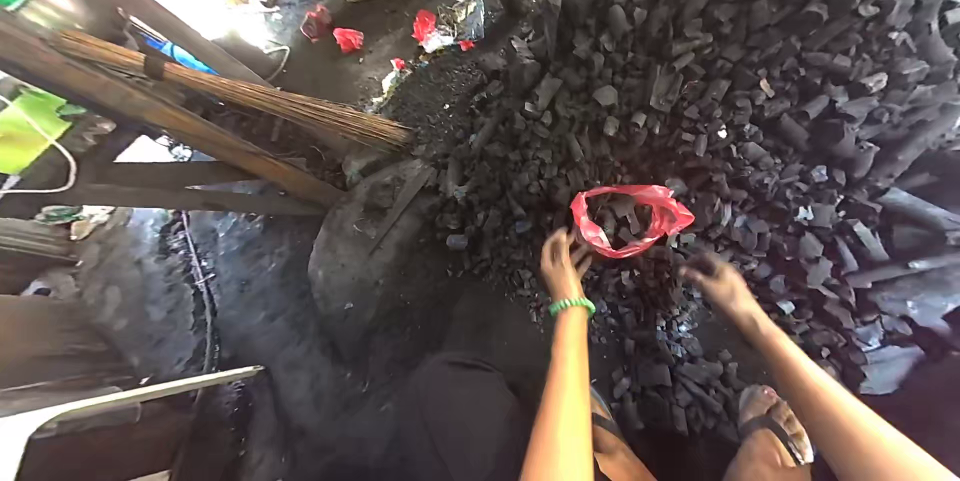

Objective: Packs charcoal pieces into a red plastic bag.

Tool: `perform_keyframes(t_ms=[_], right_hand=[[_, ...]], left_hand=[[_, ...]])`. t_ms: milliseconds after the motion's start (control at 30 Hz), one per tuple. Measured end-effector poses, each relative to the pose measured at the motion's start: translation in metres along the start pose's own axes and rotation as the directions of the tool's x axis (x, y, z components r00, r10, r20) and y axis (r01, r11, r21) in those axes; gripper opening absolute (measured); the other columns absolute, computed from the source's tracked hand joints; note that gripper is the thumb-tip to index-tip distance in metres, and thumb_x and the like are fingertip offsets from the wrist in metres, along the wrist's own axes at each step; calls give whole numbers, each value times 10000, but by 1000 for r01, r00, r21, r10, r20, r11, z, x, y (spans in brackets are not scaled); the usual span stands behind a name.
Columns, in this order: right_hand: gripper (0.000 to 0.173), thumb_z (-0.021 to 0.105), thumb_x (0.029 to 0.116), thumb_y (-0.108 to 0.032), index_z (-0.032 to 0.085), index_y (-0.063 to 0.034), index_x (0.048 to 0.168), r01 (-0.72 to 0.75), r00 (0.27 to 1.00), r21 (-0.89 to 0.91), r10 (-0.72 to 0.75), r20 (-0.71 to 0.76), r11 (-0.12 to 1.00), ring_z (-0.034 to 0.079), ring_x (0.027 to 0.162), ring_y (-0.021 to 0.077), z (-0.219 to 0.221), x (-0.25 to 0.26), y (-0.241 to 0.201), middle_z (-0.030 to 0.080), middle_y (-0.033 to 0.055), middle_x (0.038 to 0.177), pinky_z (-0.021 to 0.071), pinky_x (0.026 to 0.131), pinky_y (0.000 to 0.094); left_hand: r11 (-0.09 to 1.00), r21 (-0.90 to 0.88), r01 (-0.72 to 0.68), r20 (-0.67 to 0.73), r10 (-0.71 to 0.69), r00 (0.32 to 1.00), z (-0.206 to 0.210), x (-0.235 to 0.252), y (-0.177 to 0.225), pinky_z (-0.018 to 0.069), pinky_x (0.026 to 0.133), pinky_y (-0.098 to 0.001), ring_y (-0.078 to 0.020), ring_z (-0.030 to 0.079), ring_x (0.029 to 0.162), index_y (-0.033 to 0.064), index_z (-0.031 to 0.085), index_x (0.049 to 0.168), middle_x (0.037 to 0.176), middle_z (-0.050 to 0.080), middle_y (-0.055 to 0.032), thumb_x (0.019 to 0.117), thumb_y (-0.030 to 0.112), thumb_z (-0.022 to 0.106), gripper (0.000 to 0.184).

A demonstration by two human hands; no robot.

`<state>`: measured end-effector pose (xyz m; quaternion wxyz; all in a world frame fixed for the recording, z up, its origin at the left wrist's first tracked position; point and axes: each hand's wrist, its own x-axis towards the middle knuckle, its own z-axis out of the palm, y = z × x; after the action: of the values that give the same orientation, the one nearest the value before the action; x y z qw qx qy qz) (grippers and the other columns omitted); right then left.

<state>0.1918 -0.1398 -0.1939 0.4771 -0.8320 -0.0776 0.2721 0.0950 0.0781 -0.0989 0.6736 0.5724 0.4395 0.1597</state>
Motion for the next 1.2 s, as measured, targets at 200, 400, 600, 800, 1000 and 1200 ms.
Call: perform_keyframes(t_ms=[200,400,600,800,1000,1200], right_hand=[[608,493,1075,-415,431,-14,1527,-392,914,-321,404,-30,862,348,1457,501,55,-75,55,355,294,1587,310,1173,617],[544,452,1066,-490,493,-214,1533,-248,946,-299,297,130,921,399,1422,484,81,-75,49,385,255,1584,319,1151,608],[366,490,1061,-233,605,-11,1328,-337,939,505,241,247,795,641,1045,192,60,-46,52,663,140,1200,526,909,387],[615,150,1104,-409,641,-41,1140,-233,961,950,195,194,207,709,771,133,57,-49,44,737,58,879,605,693,311],[597,155,1102,-408,621,-50,1205,-110,972,990,217,89,88,729,845,163,60,-32,19,748,83,998,614,685,330],[580,215,1082,-444,674,-94,1136,-128,991,990,44,125,63,729,790,174,44,2,-74,751,81,959,615,637,335]], left_hand=[[656,502,564,-159,-571,805,12,-93,-142,240,1211,-557,-489,188,1517,28,204,1615,1649,101,-331,1087,410,465,702],[778,295,554,-71,-560,825,45,-101,-153,202,1230,-504,-418,210,1529,-2,186,1609,1653,173,-289,1130,313,341,594],[883,256,393,148,-438,887,51,-98,-113,219,1228,-514,-364,264,1517,-20,318,1563,1631,272,-256,1128,278,348,529],[897,393,204,490,-392,779,45,-86,-30,324,1099,-704,-394,196,1542,146,262,1631,1705,143,-143,1110,432,271,594],[734,500,-460,242,392,888,29,-11,26,360,1136,-567,-442,390,1423,48,706,1235,1552,386,-285,1069,224,502,316],[525,819,-230,269,1,963,40,70,36,425,1053,-629,-511,423,1375,100,706,1231,1612,247,-313,1020,203,628,248]])
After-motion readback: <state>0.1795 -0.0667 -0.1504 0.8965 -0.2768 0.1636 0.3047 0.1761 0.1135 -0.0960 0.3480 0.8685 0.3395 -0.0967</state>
